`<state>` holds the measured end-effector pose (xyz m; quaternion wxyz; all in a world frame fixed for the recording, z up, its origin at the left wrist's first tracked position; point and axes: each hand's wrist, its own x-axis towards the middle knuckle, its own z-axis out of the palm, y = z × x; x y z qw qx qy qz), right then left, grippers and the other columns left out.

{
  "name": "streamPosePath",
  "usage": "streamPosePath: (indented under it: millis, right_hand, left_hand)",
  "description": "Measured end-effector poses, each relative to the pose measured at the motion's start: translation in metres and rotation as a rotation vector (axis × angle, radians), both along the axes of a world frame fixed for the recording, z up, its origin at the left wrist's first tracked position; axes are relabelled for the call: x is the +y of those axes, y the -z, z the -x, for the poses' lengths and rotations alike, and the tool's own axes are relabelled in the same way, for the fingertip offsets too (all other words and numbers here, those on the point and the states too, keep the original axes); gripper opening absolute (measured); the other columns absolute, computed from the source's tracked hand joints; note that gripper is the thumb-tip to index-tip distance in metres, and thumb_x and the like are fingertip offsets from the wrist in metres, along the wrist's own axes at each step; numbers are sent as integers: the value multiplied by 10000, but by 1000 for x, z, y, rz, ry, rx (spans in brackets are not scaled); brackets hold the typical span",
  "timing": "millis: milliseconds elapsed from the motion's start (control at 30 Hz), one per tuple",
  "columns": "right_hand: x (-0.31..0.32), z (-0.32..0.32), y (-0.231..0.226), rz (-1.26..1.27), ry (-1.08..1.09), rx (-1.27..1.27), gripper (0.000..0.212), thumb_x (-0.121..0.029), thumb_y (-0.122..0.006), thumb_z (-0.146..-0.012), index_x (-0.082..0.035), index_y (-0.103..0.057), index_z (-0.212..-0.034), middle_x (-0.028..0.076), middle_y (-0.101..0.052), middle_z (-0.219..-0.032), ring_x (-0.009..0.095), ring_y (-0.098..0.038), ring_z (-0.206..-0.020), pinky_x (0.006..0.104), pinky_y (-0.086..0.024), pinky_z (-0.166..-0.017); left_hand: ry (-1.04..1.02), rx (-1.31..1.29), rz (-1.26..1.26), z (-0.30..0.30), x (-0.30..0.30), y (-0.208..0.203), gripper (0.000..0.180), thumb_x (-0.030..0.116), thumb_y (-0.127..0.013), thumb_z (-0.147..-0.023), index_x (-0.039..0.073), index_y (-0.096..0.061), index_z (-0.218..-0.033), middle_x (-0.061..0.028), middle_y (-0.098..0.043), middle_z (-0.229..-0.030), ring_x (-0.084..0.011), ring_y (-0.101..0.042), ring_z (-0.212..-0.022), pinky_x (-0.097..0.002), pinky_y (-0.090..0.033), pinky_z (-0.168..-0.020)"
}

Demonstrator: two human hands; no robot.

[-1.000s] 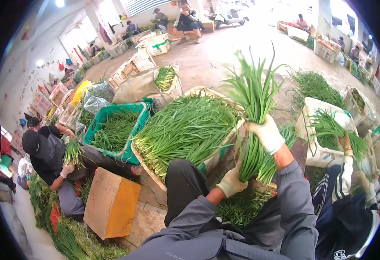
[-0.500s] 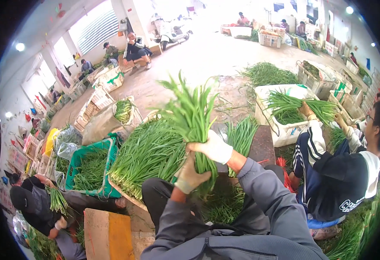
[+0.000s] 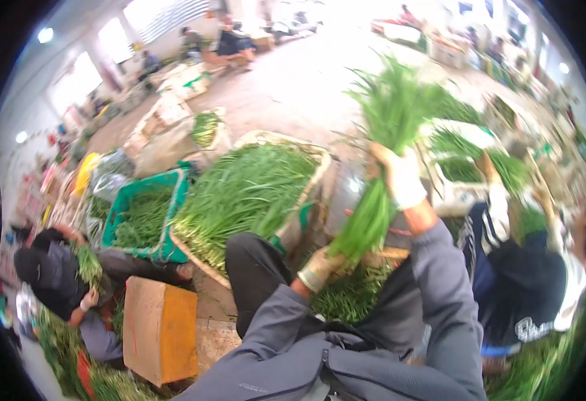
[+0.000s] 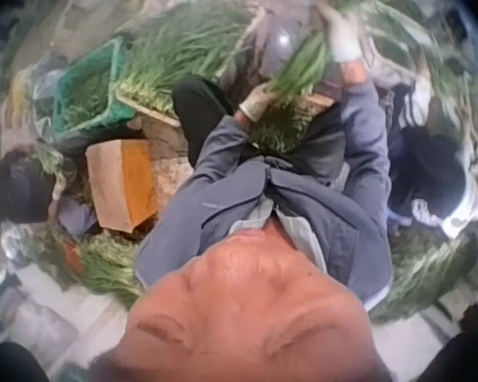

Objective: The person bundles a pile of green plants using red ties and moves them into a crate.

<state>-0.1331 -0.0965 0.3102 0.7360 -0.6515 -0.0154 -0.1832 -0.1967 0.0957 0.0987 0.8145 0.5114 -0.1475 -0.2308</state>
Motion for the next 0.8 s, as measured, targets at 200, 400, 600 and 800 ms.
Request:
streamPosePath:
  millis: [200, 400, 600, 800]
  right_hand:
    - [-22, 14, -18, -161, 13, -9, 213, -167, -589, -915, -58, -572, -732, 11, -485, -553, 138, -463, -467, 278, -378, -461]
    - [-31, -24, -24, 46, 36, -28, 306, -260, -565, -954, -73, -584, -713, 9, -539, -620, 130, -486, -556, 270, -381, -566]
    - [-50, -20, -66, -21, -63, -136, 287, -265, -584, -947, -74, -576, -734, -16, -475, -575, 115, -454, -518, 255, -359, -522]
    - [-11, -3, -30, 9, -84, -1, 212, -179, -584, -932, -70, -585, -750, -2, -500, -565, 98, -452, -474, 256, -353, -470]
  left_hand:
    - [41, -270, -212, 16, -22, -27, 585, 217, -770, -831, 11, -518, -1317, -81, -661, -1174, -167, -607, -1059, -310, -488, -944]
    - [-125, -227, -885, 20, -3, 34, 846, 292, -827, -738, 49, -356, -1398, -209, -674, -1118, -341, -649, -1074, -383, -521, -899]
    - [462, -340, -1375, 33, -6, 30, 1017, 432, -808, -668, 48, -327, -1478, -252, -513, -1349, -375, -525, -1231, -418, -440, -1020]
    - [-280, -603, -803, -18, 39, -97, 1093, 375, -851, -582, -87, -320, -1419, -292, -419, -1408, -414, -404, -1321, -416, -334, -1111]
